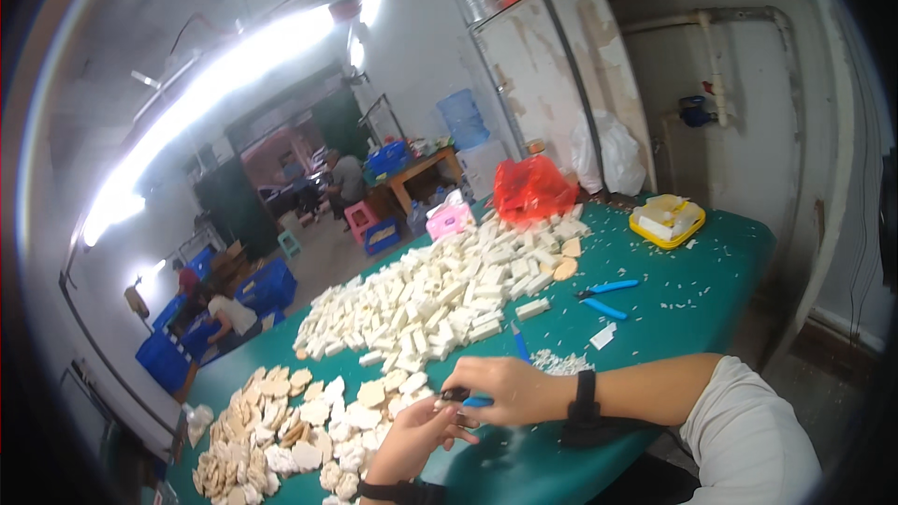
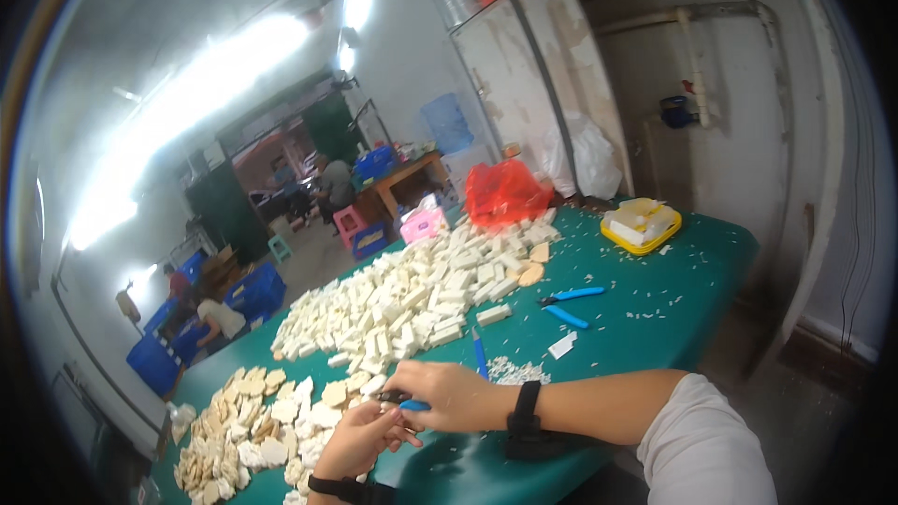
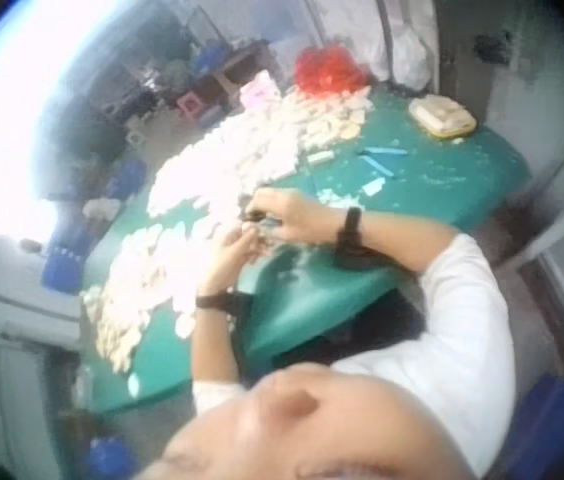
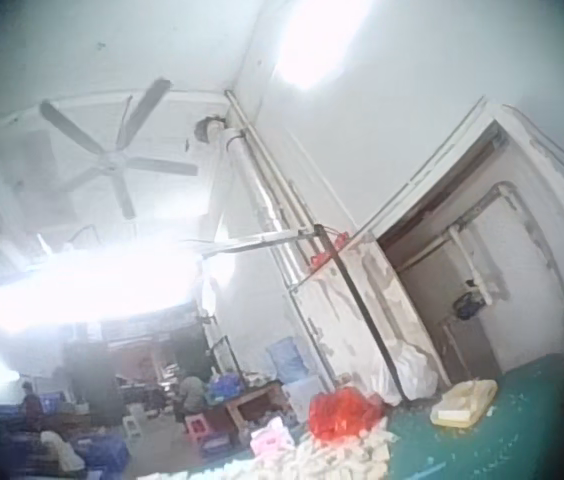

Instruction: The recorder is using wire cutters and a small pick tool to trim and clean excess plastic flash from white molded plastic components at an assembly table.

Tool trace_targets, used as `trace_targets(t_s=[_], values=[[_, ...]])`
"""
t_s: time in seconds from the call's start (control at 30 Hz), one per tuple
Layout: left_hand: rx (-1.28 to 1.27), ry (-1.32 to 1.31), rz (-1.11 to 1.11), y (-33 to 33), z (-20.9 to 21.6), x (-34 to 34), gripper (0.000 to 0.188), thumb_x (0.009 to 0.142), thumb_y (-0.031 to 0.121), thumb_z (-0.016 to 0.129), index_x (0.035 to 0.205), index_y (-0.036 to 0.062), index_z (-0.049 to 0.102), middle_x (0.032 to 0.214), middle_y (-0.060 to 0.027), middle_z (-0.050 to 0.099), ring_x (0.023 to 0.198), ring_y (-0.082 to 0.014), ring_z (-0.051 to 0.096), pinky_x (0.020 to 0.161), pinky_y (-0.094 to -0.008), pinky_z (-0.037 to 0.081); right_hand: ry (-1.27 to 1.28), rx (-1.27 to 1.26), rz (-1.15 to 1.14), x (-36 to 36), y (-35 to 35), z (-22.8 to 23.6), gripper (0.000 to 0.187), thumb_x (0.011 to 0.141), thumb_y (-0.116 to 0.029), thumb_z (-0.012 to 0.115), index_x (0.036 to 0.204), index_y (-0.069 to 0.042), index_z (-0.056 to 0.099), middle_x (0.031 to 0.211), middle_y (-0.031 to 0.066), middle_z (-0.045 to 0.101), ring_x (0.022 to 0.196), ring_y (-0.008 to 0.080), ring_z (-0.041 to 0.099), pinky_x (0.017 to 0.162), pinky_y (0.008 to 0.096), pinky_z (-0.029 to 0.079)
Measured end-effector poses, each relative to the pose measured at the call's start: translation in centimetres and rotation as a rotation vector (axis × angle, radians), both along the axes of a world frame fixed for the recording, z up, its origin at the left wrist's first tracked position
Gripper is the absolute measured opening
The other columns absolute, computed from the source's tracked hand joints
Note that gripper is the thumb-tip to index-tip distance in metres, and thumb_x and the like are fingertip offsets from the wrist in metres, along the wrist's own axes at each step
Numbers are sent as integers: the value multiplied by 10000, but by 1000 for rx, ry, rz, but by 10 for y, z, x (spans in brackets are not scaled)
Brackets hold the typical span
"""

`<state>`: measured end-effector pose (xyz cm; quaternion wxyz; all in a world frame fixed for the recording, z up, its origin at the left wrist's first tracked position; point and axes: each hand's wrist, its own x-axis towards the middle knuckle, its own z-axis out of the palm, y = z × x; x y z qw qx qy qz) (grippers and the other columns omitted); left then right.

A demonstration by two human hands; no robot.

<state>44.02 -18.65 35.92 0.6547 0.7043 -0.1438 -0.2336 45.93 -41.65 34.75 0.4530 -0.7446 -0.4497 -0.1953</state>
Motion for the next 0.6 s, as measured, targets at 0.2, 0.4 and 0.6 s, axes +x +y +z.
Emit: trace_targets(t_s=[0.2,0.4,0.6], values=[[260,-67,83,-9,20,4,313,1020,333,676,1073,25,688,690,0,616,506,-45,490,454,-199,336,140,23,-146,10,-8,1,236,938,-100,710,1152,-25,644,1023,107,651,895,196,657,797,318,538],[235,-93,52,12,2,15,407,1009,408,684,1179,39,704,806,63,600,660,-11,456,558,-196,316,295,-53,32,17,-3,-6,214,989,-115,672,1173,-12,637,1074,81,668,978,135,648,884,283,524],[65,89,-73,24,-4,19,403,1025,416,659,1066,16,671,719,82,479,579,-21,337,510,-229,261,462,33,144,14,-6,-7,222,978,-97,656,1181,-15,619,1073,60,664,1030,108,620,930,281,500]])
